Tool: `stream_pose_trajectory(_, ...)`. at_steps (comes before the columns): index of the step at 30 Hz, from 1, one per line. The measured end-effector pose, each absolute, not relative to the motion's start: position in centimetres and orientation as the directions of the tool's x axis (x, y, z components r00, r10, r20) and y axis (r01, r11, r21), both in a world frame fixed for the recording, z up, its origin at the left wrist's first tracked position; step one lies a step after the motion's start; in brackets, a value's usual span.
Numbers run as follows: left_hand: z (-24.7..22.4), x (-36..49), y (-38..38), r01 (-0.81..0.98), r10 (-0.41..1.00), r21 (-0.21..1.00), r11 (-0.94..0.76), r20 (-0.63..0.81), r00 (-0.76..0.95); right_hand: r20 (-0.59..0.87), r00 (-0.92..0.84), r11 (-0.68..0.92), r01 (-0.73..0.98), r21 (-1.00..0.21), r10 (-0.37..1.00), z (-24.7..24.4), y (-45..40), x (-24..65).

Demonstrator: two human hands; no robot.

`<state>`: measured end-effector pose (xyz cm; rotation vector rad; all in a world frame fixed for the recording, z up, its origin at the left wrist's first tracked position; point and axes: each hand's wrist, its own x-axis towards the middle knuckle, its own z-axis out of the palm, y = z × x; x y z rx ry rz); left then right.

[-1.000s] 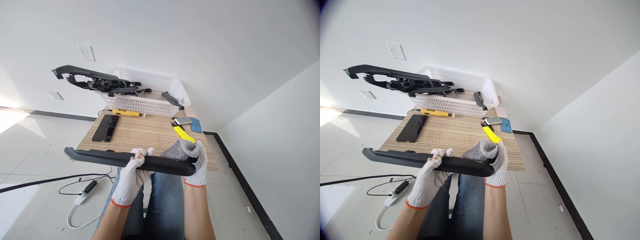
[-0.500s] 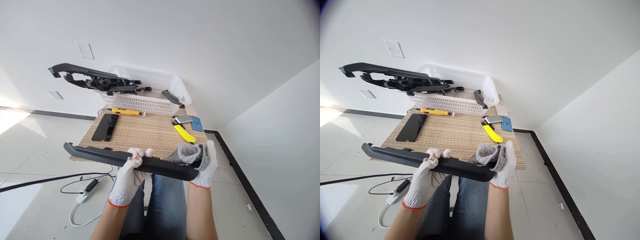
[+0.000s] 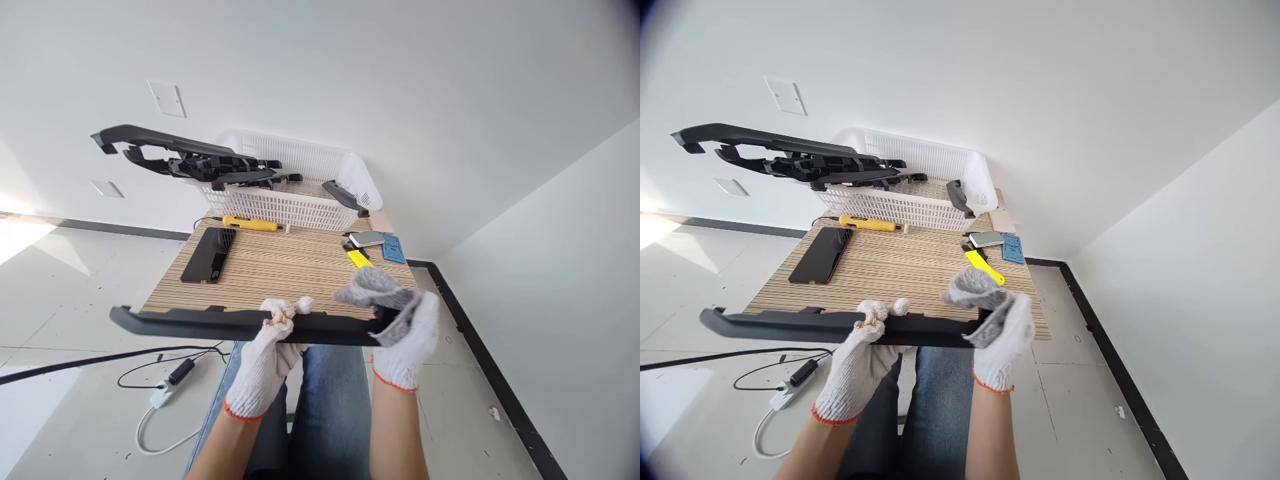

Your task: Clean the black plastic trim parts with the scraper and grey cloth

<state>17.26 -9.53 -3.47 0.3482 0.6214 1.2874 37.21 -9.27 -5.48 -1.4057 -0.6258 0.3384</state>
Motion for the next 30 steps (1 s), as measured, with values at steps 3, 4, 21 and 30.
stream_pose_trajectory(3,-3.8,16.8,-9.3,-0.768,0.956,0.576,0.281,-0.242,0.168,0.063,0.85,0.131,-0.007,-0.991,0.522,-4.1,-9.5,35.0)
stream_pose_trajectory(4,-3.9,16.5,-9.1,-0.753,0.948,0.581,0.31,-0.255,0.193,0.01,0.857,0.128,-0.065,-0.99,0.515,-3.8,-9.5,34.4)
stream_pose_trajectory(21,-4.6,16.7,-8.2,-0.845,0.975,0.506,0.172,-0.21,0.073,0.694,0.435,0.091,0.808,-0.582,0.573,-6.9,-10.7,27.7)
stream_pose_trajectory(30,-4.3,15.9,-8.6,-0.803,0.973,0.55,0.231,-0.148,0.179,0.663,0.439,0.169,0.744,-0.647,0.607,-6.7,-9.2,31.7)
